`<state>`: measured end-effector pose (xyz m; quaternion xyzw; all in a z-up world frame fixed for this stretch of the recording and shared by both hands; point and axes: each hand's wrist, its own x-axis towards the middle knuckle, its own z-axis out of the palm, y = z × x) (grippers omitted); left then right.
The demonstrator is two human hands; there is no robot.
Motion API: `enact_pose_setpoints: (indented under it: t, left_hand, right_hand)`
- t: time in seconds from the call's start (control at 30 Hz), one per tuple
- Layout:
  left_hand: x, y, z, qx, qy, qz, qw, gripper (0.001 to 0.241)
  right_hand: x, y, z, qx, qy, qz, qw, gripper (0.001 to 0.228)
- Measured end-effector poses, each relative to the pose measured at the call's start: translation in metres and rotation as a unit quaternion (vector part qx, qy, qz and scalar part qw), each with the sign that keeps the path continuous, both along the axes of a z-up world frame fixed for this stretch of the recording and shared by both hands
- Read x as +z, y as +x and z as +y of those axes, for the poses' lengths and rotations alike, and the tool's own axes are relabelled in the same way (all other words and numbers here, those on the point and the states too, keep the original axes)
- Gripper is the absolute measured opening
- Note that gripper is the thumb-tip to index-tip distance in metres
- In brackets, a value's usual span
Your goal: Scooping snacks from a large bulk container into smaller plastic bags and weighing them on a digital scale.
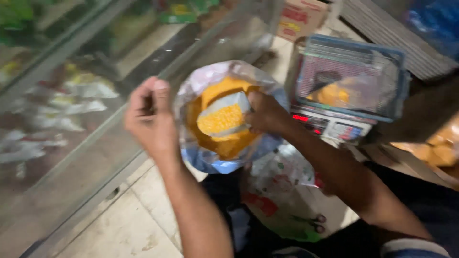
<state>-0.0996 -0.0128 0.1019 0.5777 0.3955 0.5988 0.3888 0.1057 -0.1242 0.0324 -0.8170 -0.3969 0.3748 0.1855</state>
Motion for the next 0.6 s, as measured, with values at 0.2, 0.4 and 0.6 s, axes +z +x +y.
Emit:
enact_pose_setpoints:
  t: [0.2, 0.4, 0.6]
  left_hand:
    - [0.005, -0.004, -0.007, -0.055, 0.037, 0.029, 0.997, 0.010]
    - [0.007, -0.003, -0.013, -0.079, 0.052, 0.058, 0.994, 0.008]
    - [0.006, 0.002, -0.015, -0.088, 0.061, 0.073, 0.992, 0.010]
  right_hand:
    - [0.042, 0.087, -0.060, -0.085, 0.164, 0.190, 0.964, 0.040]
    - [0.102, 0.159, -0.137, -0.159, 0.151, -0.070, 0.973, 0.029]
    - [0.085, 0.207, -0.200, -0.269, 0.114, -0.186, 0.938, 0.041]
